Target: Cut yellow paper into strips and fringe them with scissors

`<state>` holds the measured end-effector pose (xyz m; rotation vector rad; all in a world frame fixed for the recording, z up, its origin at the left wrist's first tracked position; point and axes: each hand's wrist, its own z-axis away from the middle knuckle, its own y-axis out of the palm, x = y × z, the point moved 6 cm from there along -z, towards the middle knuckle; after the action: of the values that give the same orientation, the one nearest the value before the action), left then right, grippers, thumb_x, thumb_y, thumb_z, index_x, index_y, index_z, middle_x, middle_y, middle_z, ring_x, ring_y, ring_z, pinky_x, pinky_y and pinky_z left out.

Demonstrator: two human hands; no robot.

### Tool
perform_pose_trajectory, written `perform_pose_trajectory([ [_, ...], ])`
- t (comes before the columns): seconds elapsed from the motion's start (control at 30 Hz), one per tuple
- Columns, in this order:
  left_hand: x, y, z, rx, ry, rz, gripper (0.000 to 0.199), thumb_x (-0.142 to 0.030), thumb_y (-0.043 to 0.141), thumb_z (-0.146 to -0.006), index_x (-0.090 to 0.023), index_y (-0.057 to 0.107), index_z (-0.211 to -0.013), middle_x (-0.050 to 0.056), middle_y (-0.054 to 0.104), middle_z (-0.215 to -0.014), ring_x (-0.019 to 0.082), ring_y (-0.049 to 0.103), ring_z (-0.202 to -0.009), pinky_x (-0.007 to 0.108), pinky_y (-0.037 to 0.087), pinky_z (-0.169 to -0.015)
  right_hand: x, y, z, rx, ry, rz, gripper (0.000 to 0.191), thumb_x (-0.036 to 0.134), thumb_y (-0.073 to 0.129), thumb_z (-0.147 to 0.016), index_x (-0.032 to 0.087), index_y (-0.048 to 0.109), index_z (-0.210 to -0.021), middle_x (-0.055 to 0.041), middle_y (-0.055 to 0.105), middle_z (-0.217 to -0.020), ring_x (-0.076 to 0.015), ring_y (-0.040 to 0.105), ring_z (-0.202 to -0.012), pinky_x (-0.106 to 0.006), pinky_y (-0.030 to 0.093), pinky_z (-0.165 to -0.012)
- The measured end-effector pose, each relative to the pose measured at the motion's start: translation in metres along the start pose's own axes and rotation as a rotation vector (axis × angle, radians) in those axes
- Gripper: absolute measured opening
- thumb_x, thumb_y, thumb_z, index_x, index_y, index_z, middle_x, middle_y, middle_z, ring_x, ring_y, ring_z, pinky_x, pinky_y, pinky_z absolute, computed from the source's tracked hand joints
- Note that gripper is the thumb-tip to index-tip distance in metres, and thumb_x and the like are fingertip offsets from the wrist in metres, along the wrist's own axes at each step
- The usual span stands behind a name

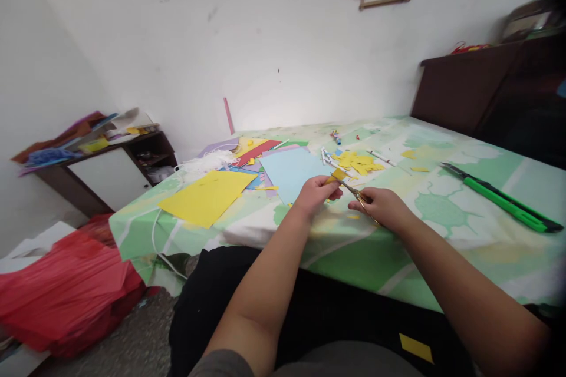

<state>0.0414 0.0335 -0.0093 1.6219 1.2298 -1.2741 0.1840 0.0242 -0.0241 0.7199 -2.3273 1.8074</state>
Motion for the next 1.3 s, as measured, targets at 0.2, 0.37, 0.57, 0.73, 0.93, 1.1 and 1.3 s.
perform_pose_trajectory([
  [0.2,0.0004,0.0001,0.0009,0.001,-0.011,-0.011,0.020,-0.030,0.055,-0.064,-0.011,0.057,-0.058,0.002,0.056,-0.057,0.009,0.049,-0.054,0.025,0.038,-0.059,-0.0004,0.0000,0.0000,-0.003,0.000,-0.005,0.044,0.060,0.046,-0.062,0.019,0.036,-0.050,0.0018,0.044,-0.048,-0.0110,0.038,-0.048,-0.022,0.024,-0.044],
  [0.37,-0.0005,-0.0014,0.0017,-0.028,-0.013,0.026,0.022,-0.032,0.056,-0.064,-0.011,0.057,-0.060,0.003,0.057,-0.057,0.009,0.049,-0.054,0.025,0.039,-0.059,0.0010,-0.0010,0.0011,-0.003,-0.022,-0.001,0.044,0.062,0.043,-0.064,0.020,0.037,-0.051,0.0014,0.045,-0.049,-0.0112,0.039,-0.048,-0.023,0.024,-0.045],
  [0.57,0.0004,-0.0037,0.0009,-0.057,-0.004,0.020,0.023,-0.032,0.054,-0.066,-0.011,0.056,-0.058,0.002,0.056,-0.055,0.008,0.048,-0.052,0.024,0.038,-0.057,0.0036,-0.0013,0.0025,0.026,-0.014,-0.008,0.044,0.063,0.040,-0.065,0.020,0.039,-0.053,0.0014,0.047,-0.052,-0.0116,0.041,-0.050,-0.022,0.026,-0.045],
  [0.73,0.0002,-0.0013,0.0010,-0.049,-0.024,0.004,0.026,-0.036,0.056,-0.064,-0.011,0.056,-0.057,0.002,0.056,-0.055,0.009,0.048,-0.052,0.025,0.038,-0.059,0.0056,-0.0017,0.0033,0.027,-0.012,0.004,0.044,0.061,0.040,-0.065,0.020,0.038,-0.052,0.0013,0.047,-0.051,-0.0116,0.041,-0.049,-0.022,0.025,-0.045],
  [0.93,-0.0029,-0.0002,0.0030,-0.045,-0.033,-0.025,0.025,-0.035,0.056,-0.064,-0.012,0.055,-0.055,0.002,0.056,-0.054,0.008,0.047,-0.051,0.024,0.037,-0.058,0.0053,-0.0011,0.0034,0.025,-0.010,0.002,0.044,0.062,0.040,-0.065,0.020,0.038,-0.052,0.0011,0.047,-0.051,-0.0117,0.040,-0.049,-0.023,0.025,-0.045],
  [1.1,-0.0027,-0.0011,0.0024,-0.033,-0.035,-0.024,0.027,-0.036,0.056,-0.064,-0.012,0.054,-0.054,0.001,0.055,-0.053,0.008,0.047,-0.052,0.024,0.036,-0.058,0.0035,0.0004,0.0012,0.032,0.004,-0.005,0.043,0.061,0.042,-0.065,0.020,0.036,-0.051,0.0009,0.047,-0.051,-0.0121,0.040,-0.050,-0.023,0.025,-0.046],
  [1.3,-0.0024,-0.0005,0.0013,-0.043,-0.053,-0.012,0.022,-0.032,0.055,-0.064,-0.012,0.055,-0.055,0.001,0.054,-0.052,0.008,0.046,-0.050,0.024,0.036,-0.057,0.0025,0.0004,0.0004,0.037,0.020,-0.017,0.040,0.057,0.044,-0.065,0.020,0.039,-0.052,0.0003,0.049,-0.052,-0.0130,0.041,-0.050,-0.023,0.025,-0.046],
])
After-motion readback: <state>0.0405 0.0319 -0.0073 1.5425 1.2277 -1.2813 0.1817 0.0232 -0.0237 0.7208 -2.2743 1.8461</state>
